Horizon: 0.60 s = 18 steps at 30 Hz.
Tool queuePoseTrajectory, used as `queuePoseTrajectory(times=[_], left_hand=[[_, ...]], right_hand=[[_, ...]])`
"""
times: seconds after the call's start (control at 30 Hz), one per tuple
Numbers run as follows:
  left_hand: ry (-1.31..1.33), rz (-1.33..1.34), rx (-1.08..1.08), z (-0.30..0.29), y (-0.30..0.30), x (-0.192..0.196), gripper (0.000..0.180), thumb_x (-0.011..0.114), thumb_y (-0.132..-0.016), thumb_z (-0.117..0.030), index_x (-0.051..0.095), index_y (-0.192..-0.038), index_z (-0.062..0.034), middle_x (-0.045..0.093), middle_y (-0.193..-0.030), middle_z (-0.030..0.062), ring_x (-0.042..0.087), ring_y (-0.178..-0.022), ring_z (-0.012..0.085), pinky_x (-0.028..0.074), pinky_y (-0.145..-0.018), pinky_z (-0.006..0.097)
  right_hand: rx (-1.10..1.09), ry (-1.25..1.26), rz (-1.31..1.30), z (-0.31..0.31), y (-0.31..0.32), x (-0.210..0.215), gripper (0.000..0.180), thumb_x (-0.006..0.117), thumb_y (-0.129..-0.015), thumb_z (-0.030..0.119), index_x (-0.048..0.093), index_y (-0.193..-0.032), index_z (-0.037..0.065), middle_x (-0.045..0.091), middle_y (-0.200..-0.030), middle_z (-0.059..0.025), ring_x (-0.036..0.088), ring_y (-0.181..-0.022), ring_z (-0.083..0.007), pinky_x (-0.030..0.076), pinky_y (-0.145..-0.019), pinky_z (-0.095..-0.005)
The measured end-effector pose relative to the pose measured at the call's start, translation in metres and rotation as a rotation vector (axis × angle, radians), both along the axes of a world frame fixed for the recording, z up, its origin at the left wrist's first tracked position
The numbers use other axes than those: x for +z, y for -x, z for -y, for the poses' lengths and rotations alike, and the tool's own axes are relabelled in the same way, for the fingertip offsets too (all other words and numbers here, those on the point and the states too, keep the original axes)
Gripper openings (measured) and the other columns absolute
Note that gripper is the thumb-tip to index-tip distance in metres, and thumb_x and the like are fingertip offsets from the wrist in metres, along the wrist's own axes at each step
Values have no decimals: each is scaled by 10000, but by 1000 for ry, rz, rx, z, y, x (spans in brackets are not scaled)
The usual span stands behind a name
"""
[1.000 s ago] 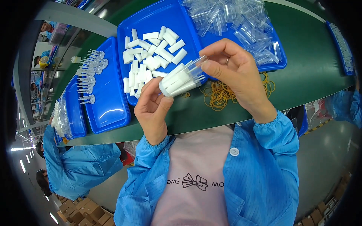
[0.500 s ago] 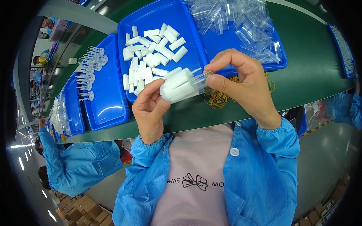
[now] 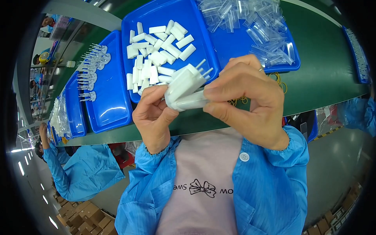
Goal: The person assembles components by mounting white blocks onto the prongs of a base, sliding transparent plastic sleeves over each block, and securing the bundle with a rubber band.
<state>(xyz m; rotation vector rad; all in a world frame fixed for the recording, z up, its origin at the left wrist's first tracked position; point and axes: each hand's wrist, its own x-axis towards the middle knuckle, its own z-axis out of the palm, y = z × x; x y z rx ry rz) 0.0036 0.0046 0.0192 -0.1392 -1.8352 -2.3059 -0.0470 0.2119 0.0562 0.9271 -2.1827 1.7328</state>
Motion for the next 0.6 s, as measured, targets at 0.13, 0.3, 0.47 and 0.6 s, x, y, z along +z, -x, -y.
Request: queuePoseTrajectory(times=[0.13, 0.3, 0.47, 0.6], left_hand=[[19, -6, -4, -2, -3, 0, 433, 754, -680, 51, 616, -1090, 27, 527, -1122, 124, 566, -1046, 234, 494, -923, 361], [70, -46, 6, -1, -4, 2, 423, 768, -667, 38, 629, -1066, 24, 541, -1100, 124, 564, -1039, 228, 499, -910, 351], [49, -6, 7, 0, -2, 2, 405, 775, -664, 27, 641, -1046, 18, 547, -1086, 117, 558, -1048, 225, 493, -915, 346], [-53, 26, -19, -3, 3, 2, 504, 755, -692, 32, 568, -1160, 34, 539, -1128, 132, 550, -1074, 229, 478, -934, 354]], right_hand=[[28, 80, 127, 4, 1, -3, 165, 781, -668, 58, 679, -797, 58, 652, -835, -47, 530, -837, -167, 414, -746, -289], [43, 152, 199, 7, 1, -11, 163, 774, -678, 48, 684, -813, 56, 643, -815, -41, 525, -832, -154, 418, -743, -285], [25, 133, 170, 9, 4, -11, 160, 760, -692, 37, 689, -835, 55, 634, -816, -38, 524, -849, -153, 425, -754, -283], [-2, 112, 201, 11, 7, -11, 159, 747, -693, 26, 690, -838, 57, 638, -821, -34, 533, -878, -164, 430, -775, -292]])
